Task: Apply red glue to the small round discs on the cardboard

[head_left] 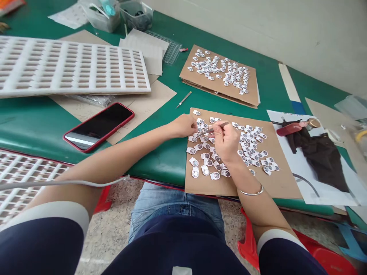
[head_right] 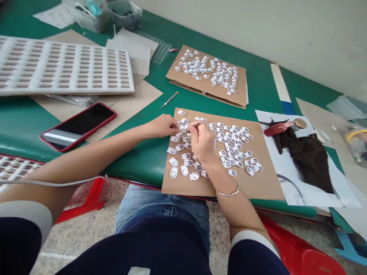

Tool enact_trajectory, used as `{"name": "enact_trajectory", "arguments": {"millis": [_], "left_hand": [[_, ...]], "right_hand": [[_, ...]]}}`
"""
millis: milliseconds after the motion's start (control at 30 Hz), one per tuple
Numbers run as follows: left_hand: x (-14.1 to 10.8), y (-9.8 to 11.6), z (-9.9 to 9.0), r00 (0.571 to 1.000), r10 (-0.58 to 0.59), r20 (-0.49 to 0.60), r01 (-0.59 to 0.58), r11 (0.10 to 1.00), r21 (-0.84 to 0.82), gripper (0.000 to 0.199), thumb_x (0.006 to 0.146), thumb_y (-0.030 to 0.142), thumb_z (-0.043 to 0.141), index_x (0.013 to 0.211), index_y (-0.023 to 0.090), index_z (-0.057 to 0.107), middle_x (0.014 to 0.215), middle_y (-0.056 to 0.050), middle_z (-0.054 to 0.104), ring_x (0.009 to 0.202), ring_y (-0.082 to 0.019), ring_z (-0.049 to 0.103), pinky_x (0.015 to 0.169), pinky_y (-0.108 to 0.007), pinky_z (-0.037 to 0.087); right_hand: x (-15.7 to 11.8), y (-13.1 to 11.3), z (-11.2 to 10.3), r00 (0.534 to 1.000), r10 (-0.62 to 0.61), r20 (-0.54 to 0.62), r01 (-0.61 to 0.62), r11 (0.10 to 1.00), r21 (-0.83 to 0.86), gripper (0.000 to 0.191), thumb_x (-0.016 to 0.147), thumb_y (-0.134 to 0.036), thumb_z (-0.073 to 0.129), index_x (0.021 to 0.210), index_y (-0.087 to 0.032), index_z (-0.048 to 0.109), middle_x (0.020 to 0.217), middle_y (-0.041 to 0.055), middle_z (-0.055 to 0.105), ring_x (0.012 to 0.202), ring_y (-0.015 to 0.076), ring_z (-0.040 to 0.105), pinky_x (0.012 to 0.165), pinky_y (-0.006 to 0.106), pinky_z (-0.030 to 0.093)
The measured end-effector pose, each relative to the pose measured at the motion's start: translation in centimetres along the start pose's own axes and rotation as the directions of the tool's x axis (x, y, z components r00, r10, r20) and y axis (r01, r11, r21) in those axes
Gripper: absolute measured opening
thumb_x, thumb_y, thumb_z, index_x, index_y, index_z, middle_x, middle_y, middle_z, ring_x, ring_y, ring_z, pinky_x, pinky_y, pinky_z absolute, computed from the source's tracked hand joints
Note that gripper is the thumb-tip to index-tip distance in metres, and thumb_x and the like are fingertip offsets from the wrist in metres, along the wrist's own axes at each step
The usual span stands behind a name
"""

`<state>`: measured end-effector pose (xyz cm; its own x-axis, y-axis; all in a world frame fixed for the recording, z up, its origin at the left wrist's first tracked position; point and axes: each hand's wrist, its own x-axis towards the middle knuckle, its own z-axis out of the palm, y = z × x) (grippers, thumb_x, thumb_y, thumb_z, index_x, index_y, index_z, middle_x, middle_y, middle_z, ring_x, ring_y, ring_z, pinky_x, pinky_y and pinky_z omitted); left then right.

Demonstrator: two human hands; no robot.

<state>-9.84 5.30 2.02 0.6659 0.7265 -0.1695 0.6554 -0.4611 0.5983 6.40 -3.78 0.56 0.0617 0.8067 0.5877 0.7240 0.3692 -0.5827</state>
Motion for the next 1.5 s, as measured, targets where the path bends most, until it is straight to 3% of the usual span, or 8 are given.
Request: {"name": "enact_trajectory", "arguments": {"millis": [167,333,600,967,1100,1267,1400,1500], "left_hand": [[-0.3,-1.2,0.8,0.997,0.038,-0.072,-0.042,0.997,-0.061,0.015,0.076,0.021,0.058,0.080,0.019,0.073,0.079,0.000,0.070,0.074,-0.014,0.062,0.064,-0.023,0.043],[-0.7,-1.6,0.6,0.992,0.088,-0.088,-0.094,0.993,-0.066,0.015,0.075,0.017,0.060,0.082,0.020,0.073,0.081,0.001,0.070,0.073,-0.013,0.060,0.067,-0.022,0.043],[-1.0,-1.9,-0.4,0.993,0.117,0.026,-0.110,0.979,-0.173,0.010,0.070,0.020,0.067,0.077,0.015,0.072,0.081,-0.001,0.069,0.073,-0.012,0.060,0.064,-0.021,0.041],[-1.3,-2.0,-0.5,0.979,0.187,0.081,-0.179,0.979,-0.093,0.011,0.070,0.015,0.066,0.078,0.017,0.072,0.082,0.001,0.068,0.085,-0.013,0.059,0.072,-0.018,0.040],[-1.1,-2.2,-0.4,0.982,0.171,0.080,-0.163,0.982,-0.096,0.009,0.069,0.018,0.067,0.076,0.018,0.072,0.083,0.002,0.069,0.081,-0.012,0.060,0.073,-0.018,0.041],[-0.8,-2.9,0.1,0.970,0.237,0.052,-0.229,0.965,-0.128,0.010,0.070,0.020,0.067,0.077,0.017,0.072,0.084,0.002,0.069,0.083,-0.012,0.060,0.072,-0.018,0.041],[-0.9,-2.7,-0.1,0.970,0.231,0.078,-0.223,0.970,-0.093,0.010,0.071,0.022,0.065,0.076,0.017,0.072,0.085,0.002,0.069,0.083,-0.012,0.060,0.073,-0.018,0.041],[-1.0,-2.3,-0.3,0.977,0.195,0.088,-0.192,0.981,-0.036,0.011,0.071,0.022,0.065,0.077,0.016,0.072,0.089,0.001,0.069,0.083,-0.012,0.060,0.073,-0.018,0.040]], "right_hand": [[-0.1,-0.1,-0.8,0.995,0.048,-0.090,-0.038,0.994,0.103,0.016,0.092,-0.030,0.045,0.087,-0.017,0.052,0.081,0.0001,0.063,0.056,0.0047,0.061,0.045,0.016,0.045],[-0.4,-0.9,-0.9,0.999,0.032,-0.039,-0.029,0.995,0.091,0.015,0.092,-0.030,0.046,0.085,-0.018,0.052,0.081,-0.0001,0.063,0.059,0.0054,0.062,0.046,0.016,0.047],[-0.7,-1.1,-0.4,0.999,0.019,0.034,-0.024,0.990,0.141,0.012,0.091,-0.025,0.048,0.083,-0.017,0.051,0.081,-0.0009,0.063,0.056,0.0045,0.061,0.045,0.016,0.046],[-0.7,-1.2,-0.1,0.997,0.031,0.065,-0.035,0.998,0.057,0.014,0.092,-0.027,0.045,0.085,-0.017,0.051,0.082,0.0000,0.062,0.059,0.0052,0.063,0.045,0.016,0.045],[-0.3,-1.7,0.0,0.995,-0.048,0.092,0.049,0.999,-0.008,0.012,0.092,-0.023,0.046,0.082,-0.017,0.050,0.079,-0.0014,0.062,0.056,0.0034,0.061,0.044,0.016,0.041],[0.2,-2.0,0.6,0.986,-0.134,0.098,0.135,0.991,-0.008,0.010,0.091,-0.022,0.047,0.082,-0.018,0.049,0.074,-0.0022,0.060,0.057,0.0044,0.061,0.047,0.016,0.044],[-0.1,-1.6,0.3,0.992,-0.056,0.112,0.052,0.998,0.038,0.013,0.092,-0.027,0.045,0.083,-0.017,0.050,0.078,-0.0006,0.060,0.057,0.0043,0.061,0.048,0.016,0.047],[-0.2,-1.0,-0.8,0.999,0.032,0.017,-0.033,0.995,0.093,0.015,0.093,-0.030,0.044,0.086,-0.017,0.050,0.080,0.0003,0.061,0.060,0.0056,0.062,0.050,0.017,0.050]]}}
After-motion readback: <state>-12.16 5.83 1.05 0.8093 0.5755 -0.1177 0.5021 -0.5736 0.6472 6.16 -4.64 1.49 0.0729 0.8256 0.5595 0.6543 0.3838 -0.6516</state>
